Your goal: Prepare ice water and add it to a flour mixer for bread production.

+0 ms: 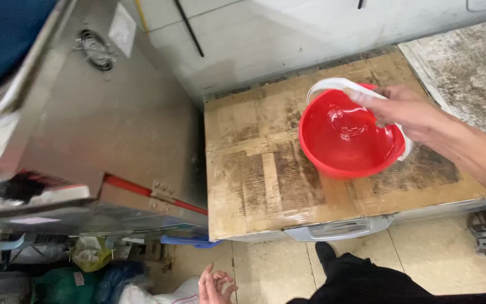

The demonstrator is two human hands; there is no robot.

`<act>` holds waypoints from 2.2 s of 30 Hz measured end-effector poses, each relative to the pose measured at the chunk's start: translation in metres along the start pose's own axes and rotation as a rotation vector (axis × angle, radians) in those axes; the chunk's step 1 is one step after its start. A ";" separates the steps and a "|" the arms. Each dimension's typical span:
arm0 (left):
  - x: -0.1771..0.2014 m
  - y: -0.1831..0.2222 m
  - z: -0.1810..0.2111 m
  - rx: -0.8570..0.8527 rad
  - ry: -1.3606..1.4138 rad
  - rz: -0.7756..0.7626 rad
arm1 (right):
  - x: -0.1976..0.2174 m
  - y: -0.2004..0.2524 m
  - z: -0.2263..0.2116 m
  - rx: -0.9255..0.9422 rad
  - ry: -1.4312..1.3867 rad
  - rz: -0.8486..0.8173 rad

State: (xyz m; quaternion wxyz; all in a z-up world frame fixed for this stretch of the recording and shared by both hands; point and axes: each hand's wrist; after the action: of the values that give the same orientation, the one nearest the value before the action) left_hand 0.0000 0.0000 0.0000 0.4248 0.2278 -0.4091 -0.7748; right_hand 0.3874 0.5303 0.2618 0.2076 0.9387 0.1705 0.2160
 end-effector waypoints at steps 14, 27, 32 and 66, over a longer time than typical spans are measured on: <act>-0.103 0.065 0.043 -0.003 -0.126 0.090 | 0.054 -0.037 0.047 -0.023 -0.289 0.059; -0.167 0.116 -0.038 0.059 -0.184 -0.212 | 0.066 0.092 0.028 0.224 0.291 -0.328; -0.241 0.162 -0.023 0.140 -0.310 -0.294 | 0.159 0.129 0.069 -0.068 0.203 -0.001; -0.629 0.110 -0.233 -0.729 -1.830 -0.271 | 0.552 0.147 0.728 -0.505 -0.692 1.475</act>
State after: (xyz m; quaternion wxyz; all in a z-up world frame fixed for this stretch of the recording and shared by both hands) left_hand 0.5525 0.3951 -0.0365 -0.1025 -0.5573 -0.2868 -0.7724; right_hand 1.2365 0.4010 -0.0827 0.2572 0.7484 -0.6106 0.0283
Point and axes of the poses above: each hand's wrist, its own y-axis away from the middle knuckle, its own x-axis out of the back of the hand, z = x × y, and after that the axes turned 11 degrees about x, right-handed
